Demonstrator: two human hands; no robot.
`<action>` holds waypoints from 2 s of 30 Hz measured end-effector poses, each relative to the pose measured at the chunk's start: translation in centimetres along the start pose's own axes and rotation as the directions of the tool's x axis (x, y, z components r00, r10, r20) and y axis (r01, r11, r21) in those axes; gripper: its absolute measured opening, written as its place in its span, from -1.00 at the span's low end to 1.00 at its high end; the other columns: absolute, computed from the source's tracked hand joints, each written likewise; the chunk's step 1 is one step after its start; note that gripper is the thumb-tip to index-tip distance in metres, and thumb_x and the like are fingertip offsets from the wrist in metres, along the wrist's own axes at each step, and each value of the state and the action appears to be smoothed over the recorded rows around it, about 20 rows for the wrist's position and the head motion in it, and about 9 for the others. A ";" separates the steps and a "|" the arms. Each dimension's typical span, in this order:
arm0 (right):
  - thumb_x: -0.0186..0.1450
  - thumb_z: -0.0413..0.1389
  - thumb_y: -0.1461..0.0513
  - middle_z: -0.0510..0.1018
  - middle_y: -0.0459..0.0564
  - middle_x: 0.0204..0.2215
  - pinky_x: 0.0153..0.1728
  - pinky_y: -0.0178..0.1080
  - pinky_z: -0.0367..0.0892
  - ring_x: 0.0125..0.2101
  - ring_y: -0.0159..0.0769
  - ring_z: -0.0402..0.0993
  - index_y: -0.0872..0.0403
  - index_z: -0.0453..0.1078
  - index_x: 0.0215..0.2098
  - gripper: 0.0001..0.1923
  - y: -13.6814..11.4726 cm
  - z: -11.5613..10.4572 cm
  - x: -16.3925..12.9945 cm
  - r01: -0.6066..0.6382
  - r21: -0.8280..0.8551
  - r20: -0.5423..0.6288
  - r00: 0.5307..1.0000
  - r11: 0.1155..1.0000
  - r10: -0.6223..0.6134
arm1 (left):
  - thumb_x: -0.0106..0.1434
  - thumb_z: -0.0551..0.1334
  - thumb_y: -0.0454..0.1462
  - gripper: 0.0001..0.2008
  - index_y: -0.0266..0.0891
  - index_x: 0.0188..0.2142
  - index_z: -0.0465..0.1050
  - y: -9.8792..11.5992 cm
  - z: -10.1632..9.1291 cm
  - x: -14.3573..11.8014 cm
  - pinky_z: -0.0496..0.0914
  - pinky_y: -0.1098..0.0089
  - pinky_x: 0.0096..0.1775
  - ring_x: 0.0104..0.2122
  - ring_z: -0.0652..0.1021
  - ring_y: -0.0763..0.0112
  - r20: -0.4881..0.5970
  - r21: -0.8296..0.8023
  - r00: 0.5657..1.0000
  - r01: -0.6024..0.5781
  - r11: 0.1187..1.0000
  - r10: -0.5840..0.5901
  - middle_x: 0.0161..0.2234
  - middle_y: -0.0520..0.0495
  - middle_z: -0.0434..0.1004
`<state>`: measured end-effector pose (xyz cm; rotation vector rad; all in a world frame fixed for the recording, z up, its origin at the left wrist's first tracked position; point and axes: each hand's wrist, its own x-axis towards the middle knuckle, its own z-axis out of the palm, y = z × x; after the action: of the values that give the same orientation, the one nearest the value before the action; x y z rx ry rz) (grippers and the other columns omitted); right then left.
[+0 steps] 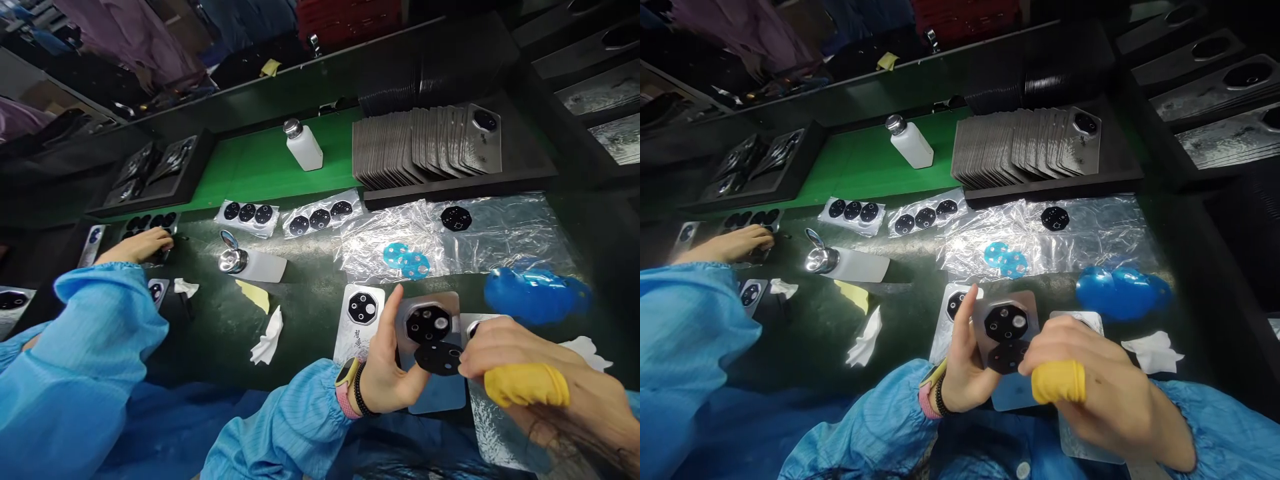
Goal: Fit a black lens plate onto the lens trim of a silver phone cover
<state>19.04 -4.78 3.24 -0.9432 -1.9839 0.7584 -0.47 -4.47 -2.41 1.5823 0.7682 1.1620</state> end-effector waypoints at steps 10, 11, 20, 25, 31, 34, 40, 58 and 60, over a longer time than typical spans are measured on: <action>0.49 -0.05 0.14 0.59 -0.03 -0.39 -0.32 -0.25 0.53 -0.33 -0.23 0.53 -0.07 0.48 -0.15 -0.74 -0.6 1.7 -1.8 -0.035 0.067 -0.081 0.996 0.997 0.040 | 0.30 0.28 -0.08 -0.06 -0.11 0.41 -0.38 -0.1 0.3 0.0 0.52 0.18 -0.04 -0.32 0.61 0.29 -0.046 -0.182 0.977 0.198 0.963 -0.210 -0.35 0.00 0.54; 0.47 -0.03 0.10 0.59 0.00 -0.39 -0.33 -0.21 0.54 -0.33 -0.19 0.54 -0.09 0.51 -0.16 -0.74 -0.7 1.9 -2.2 -0.053 0.046 -0.075 0.996 0.998 0.056 | 0.30 0.27 -0.05 -0.06 -0.10 0.41 -0.37 -0.3 0.4 -0.1 0.54 0.22 -0.09 -0.36 0.60 0.32 -0.059 -0.192 0.976 0.197 0.961 -0.212 -0.37 0.01 0.53; 0.33 0.11 -0.07 0.60 0.07 -0.37 -0.41 -0.05 0.56 -0.34 0.00 0.57 -0.12 0.60 -0.28 -0.70 -1.2 2.5 -3.5 -0.090 -0.092 -0.117 0.990 0.992 0.079 | 0.32 0.24 -0.04 0.00 -0.05 0.37 -0.59 0.0 0.1 0.0 0.55 0.32 -0.32 -0.48 0.56 0.37 0.087 -0.330 0.952 0.305 0.893 -0.293 -0.36 0.00 0.55; 0.44 -0.03 0.12 0.59 0.00 -0.47 -0.41 -0.08 0.55 -0.41 -0.08 0.58 -0.09 0.54 -0.22 -0.72 -2.1 4.0 -3.4 -0.080 0.025 -0.288 0.954 0.996 0.084 | 0.31 0.26 -0.05 -0.05 0.08 0.38 -0.47 -1.0 0.3 -0.8 0.48 0.41 -0.48 -0.62 0.44 0.52 0.082 -0.389 0.950 0.310 0.867 -0.303 -0.22 -0.06 0.57; 0.49 -0.09 0.25 0.62 -0.05 -0.45 -0.35 -0.18 0.54 -0.47 -0.21 0.57 0.00 0.43 -0.12 -0.76 -2.3 4.0 -2.9 0.047 0.020 -0.228 0.973 0.999 -0.041 | 0.31 0.23 0.02 -0.03 0.10 0.36 -0.56 -1.3 0.4 -1.2 0.41 0.42 -0.51 -0.69 0.32 0.56 0.131 -0.407 0.945 0.326 0.853 -0.299 -0.30 0.00 0.54; 0.50 -0.12 0.25 0.62 -0.06 -0.46 -0.34 -0.17 0.54 -0.49 -0.22 0.57 -0.03 0.43 -0.13 -0.72 -2.8 3.7 -2.4 -0.010 0.045 -0.270 0.962 0.999 0.022 | 0.32 0.22 0.02 -0.03 0.05 0.36 -0.58 -0.9 0.3 -0.9 0.40 0.44 -0.50 -0.70 0.29 0.55 0.142 -0.385 0.949 0.315 0.868 -0.282 -0.48 0.11 0.45; 0.50 -0.11 0.24 0.63 -0.11 -0.44 -0.35 -0.25 0.55 -0.43 -0.25 0.60 -0.06 0.47 -0.13 -0.71 -3.2 3.1 -2.3 -0.051 0.041 -0.226 0.972 0.998 0.059 | 0.40 0.18 -0.17 -0.24 0.19 0.37 -0.34 -0.2 0.5 -0.3 0.23 0.60 -0.61 -0.73 0.18 0.62 0.077 -0.389 0.984 0.178 0.904 -0.161 -0.62 0.22 0.14; 0.44 0.00 0.23 0.60 -0.12 -0.50 -0.35 -0.06 0.57 -0.51 -0.17 0.56 -0.10 0.52 -0.20 -0.76 -2.0 4.0 -5.0 -0.045 -0.192 -0.297 0.955 0.980 -0.014 | 0.38 0.20 -0.22 -0.23 0.16 0.38 -0.28 0.9 0.2 0.4 0.56 0.41 -0.33 -0.56 0.55 0.46 0.014 -0.186 1.000 0.025 0.982 -0.023 -0.50 0.13 0.45; 0.43 0.01 0.23 0.60 -0.11 -0.50 -0.39 -0.07 0.58 -0.51 -0.17 0.56 -0.13 0.54 -0.21 -0.76 -2.0 3.7 -4.9 -0.068 -0.210 -0.278 0.961 0.975 0.007 | 0.37 0.22 -0.23 -0.24 0.18 0.37 -0.23 0.9 0.3 0.4 0.57 0.40 -0.26 -0.50 0.59 0.45 -0.002 -0.211 1.000 0.003 0.977 -0.004 -0.42 0.11 0.53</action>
<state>17.20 -10.57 0.90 -1.1519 -1.8297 0.4069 -0.10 -4.45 -1.43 1.4023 0.6268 1.2021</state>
